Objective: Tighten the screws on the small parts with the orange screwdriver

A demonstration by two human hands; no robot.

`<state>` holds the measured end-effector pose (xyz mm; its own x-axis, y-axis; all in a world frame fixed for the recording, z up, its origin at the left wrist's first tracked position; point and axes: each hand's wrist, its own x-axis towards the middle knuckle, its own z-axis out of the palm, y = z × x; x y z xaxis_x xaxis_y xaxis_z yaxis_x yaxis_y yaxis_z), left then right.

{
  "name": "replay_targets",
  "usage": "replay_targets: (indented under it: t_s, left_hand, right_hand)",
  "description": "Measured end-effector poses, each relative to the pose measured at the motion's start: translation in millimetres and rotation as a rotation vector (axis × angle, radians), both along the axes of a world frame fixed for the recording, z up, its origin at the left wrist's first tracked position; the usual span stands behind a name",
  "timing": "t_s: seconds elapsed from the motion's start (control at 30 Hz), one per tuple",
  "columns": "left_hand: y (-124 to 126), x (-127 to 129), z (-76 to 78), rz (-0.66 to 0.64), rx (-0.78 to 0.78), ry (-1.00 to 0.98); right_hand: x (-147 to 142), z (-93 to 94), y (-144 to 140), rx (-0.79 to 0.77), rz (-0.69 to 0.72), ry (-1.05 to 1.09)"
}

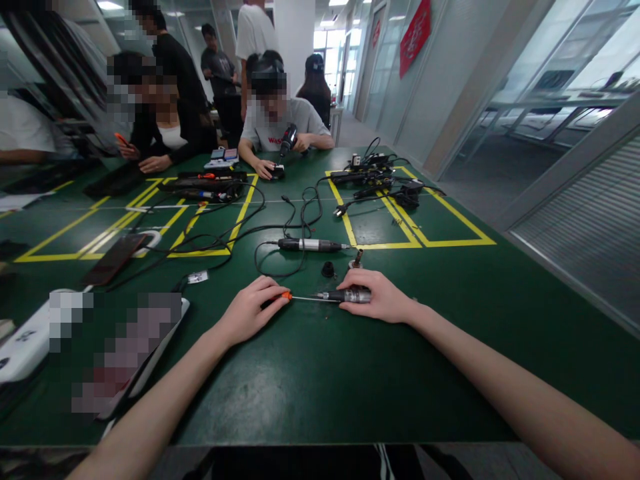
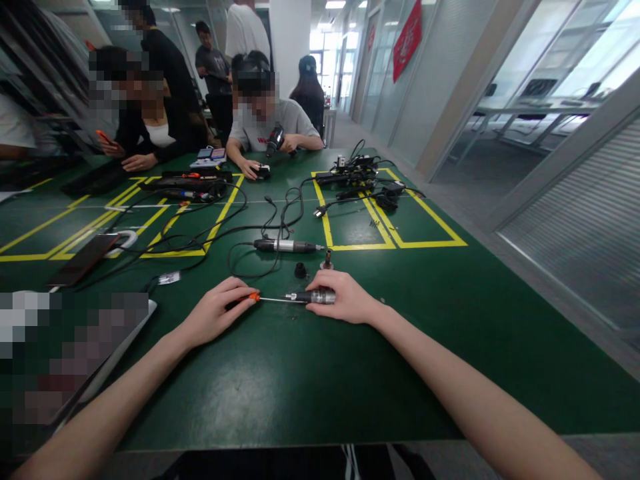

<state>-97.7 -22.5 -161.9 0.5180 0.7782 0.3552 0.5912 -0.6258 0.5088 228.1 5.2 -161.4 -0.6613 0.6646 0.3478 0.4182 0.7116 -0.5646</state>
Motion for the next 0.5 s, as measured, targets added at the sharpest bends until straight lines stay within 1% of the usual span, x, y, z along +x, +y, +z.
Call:
replay_targets:
  t_s: [0.23, 0.5]
  left_hand:
    - [-1.6, -0.5, 1.7, -0.007, -0.043, -0.027]
    - [-1.1, 0.3, 1.8, 0.007, 0.016, 0.004]
  right_hand:
    - [0.1, -0.6, -0.1, 0.007, -0.001, 0.01]
    - [-1.0, 2.4, -0.8, -0.016, 0.003, 0.008]
